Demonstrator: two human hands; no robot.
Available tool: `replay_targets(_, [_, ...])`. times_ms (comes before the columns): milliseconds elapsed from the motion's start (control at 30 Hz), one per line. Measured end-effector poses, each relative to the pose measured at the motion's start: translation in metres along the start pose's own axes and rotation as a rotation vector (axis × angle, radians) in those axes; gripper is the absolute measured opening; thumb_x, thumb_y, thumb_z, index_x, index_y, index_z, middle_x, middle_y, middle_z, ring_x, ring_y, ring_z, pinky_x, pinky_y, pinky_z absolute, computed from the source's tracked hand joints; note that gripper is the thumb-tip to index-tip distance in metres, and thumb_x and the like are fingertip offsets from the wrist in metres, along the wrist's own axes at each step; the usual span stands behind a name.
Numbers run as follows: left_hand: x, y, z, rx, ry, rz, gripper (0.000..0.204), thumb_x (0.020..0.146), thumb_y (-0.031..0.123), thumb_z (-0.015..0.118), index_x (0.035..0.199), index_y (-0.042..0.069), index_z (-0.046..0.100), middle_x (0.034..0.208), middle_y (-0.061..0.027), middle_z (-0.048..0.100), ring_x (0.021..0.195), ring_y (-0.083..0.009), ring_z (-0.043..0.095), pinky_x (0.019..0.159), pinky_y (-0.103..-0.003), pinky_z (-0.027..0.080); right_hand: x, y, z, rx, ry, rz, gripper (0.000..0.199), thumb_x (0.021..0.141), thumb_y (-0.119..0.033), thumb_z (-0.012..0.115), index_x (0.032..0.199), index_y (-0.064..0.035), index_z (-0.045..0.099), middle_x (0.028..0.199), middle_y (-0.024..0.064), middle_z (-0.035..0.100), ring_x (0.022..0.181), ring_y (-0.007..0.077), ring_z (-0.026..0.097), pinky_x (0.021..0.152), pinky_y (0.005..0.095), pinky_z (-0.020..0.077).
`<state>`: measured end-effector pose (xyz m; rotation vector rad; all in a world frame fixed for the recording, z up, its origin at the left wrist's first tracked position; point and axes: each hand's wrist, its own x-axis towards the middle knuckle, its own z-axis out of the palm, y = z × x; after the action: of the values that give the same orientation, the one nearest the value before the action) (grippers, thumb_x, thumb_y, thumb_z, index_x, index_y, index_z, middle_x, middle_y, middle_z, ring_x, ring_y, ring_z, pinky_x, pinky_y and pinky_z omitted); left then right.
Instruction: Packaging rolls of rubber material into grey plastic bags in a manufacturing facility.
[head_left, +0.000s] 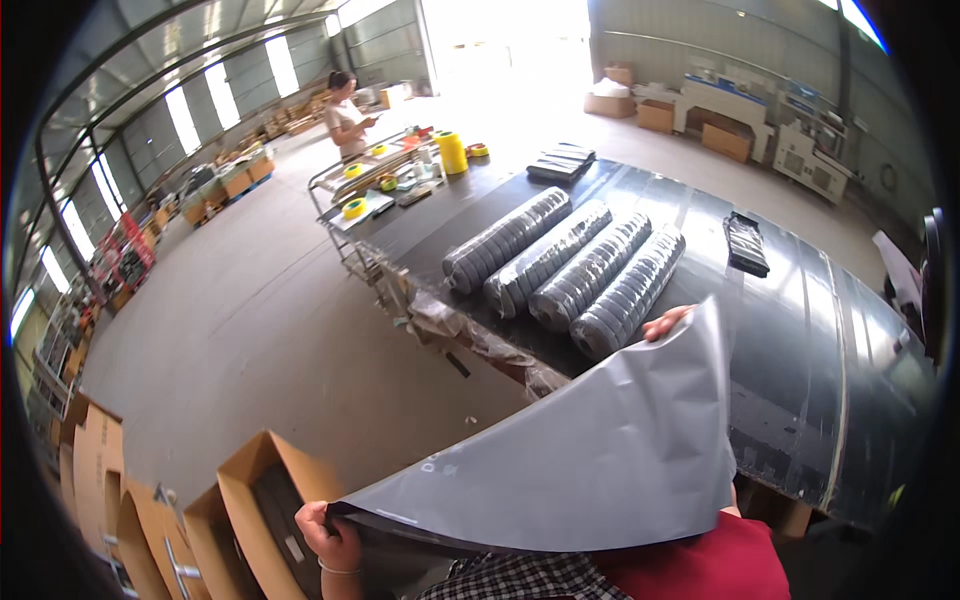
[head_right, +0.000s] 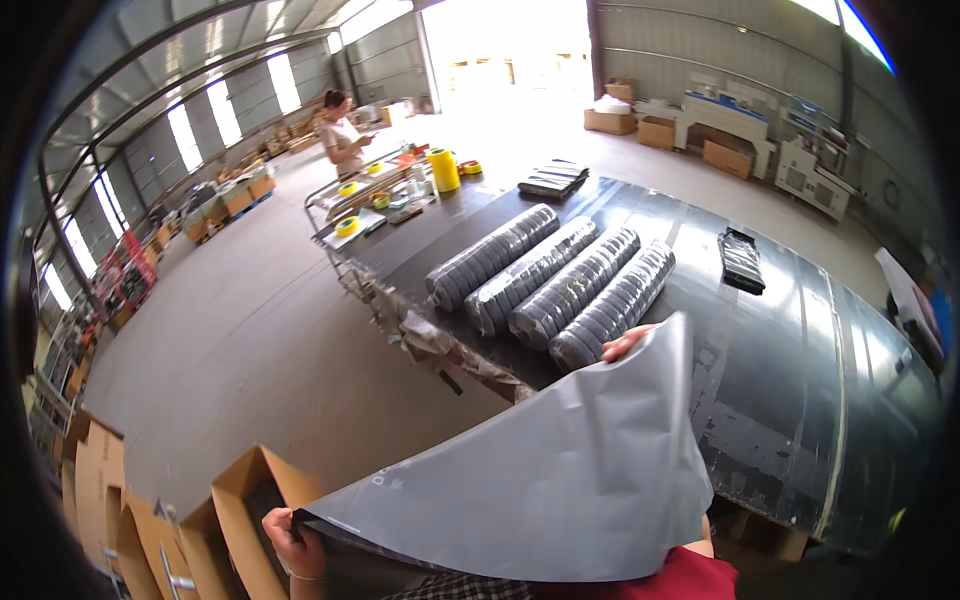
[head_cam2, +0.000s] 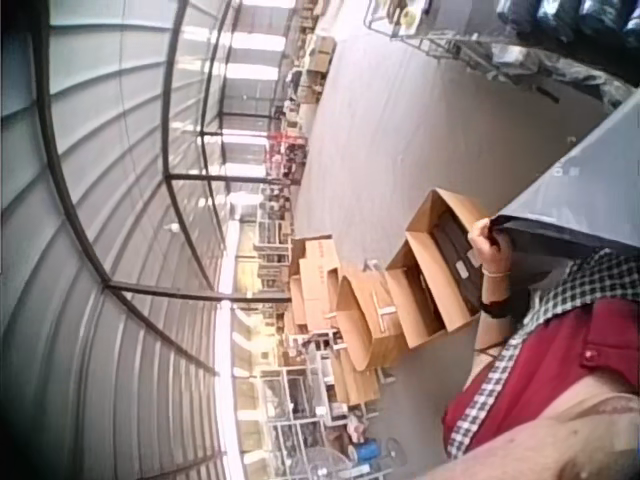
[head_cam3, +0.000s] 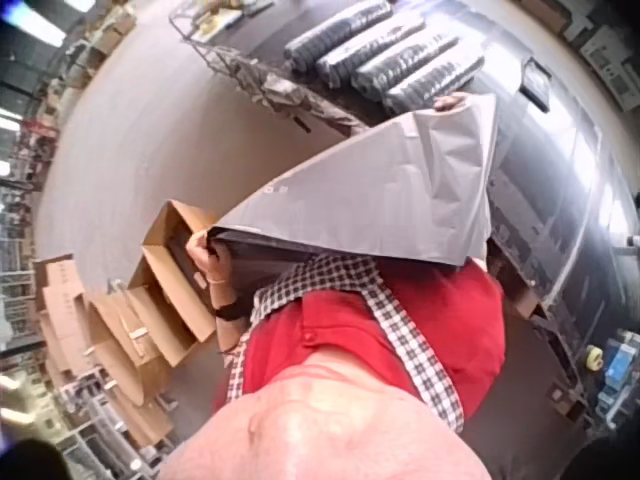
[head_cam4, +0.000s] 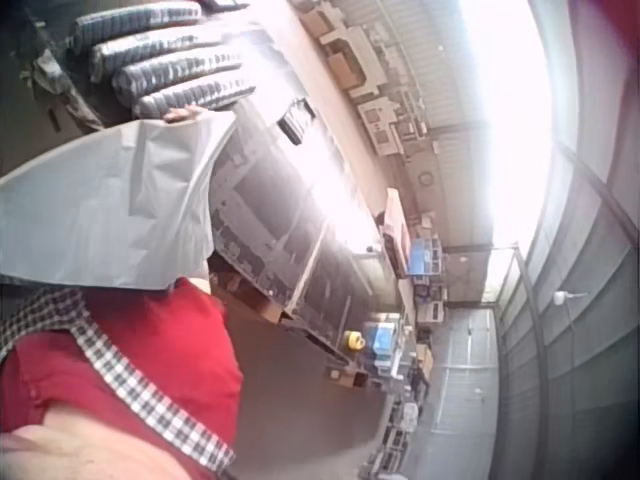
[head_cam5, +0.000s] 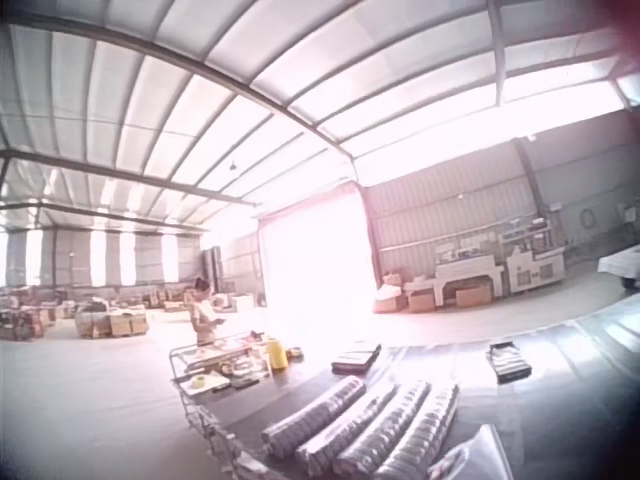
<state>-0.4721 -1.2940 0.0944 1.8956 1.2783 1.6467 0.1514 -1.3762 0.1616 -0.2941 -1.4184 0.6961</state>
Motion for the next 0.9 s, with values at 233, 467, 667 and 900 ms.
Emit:
replay_targets(233, [0.189,-0.02,0.089,0.059,-0.55,0.504,0.052,0.07,0.017,0.082,0.112,0.006,0.054,0.07,-0.0039,0.062,0.056,-0.02,0.061,0.055,-0.028,0.05,0.095,-0.014,0.02,-0.342,0.298,0.032,0.035,0.088,-0.023,0.069,0.104,0.0049,0.057,0.086,0.0197,0.063,0.084,0.0339,0.066,0.086,0.0514,0.0519])
replay_targets(467, [0.3,-0.101,0.176,0.013,-0.65,0.42,0.019,0.074,0.009,0.074,0.083,0.011,0.058,0.071,-0.0066,0.067,0.061,-0.0247,0.066,0.055,-0.032,0.053,0.174,0.077,-0.066,-0.381,0.107,0.109,0.024,0.092,-0.018,0.063,0.109,-0.0007,0.058,0.087,0.0248,0.066,0.088,0.0385,0.068,0.086,0.0503,0.0518])
replay_targets(667, [0.409,-0.14,0.246,-0.051,-0.639,0.484,0.021,0.075,0.008,0.073,0.083,0.009,0.053,0.063,-0.0064,0.062,0.053,-0.0222,0.062,0.049,-0.03,0.048,0.258,0.167,-0.118,-0.245,0.113,-0.159,0.029,0.092,-0.018,0.064,0.108,0.0052,0.056,0.089,0.0282,0.064,0.088,0.04,0.068,0.087,0.0485,0.0526])
replay_targets(900, [0.539,-0.151,0.386,-0.24,-0.748,0.552,0.015,0.077,0.006,0.068,0.083,0.007,0.055,0.066,-0.0094,0.062,0.055,-0.025,0.06,0.051,-0.032,0.047,0.315,0.137,-0.207,-0.378,-0.107,0.121,0.028,0.099,-0.019,0.053,0.117,0.0022,0.058,0.108,0.0268,0.064,0.106,0.0374,0.061,0.09,0.0518,0.0517])
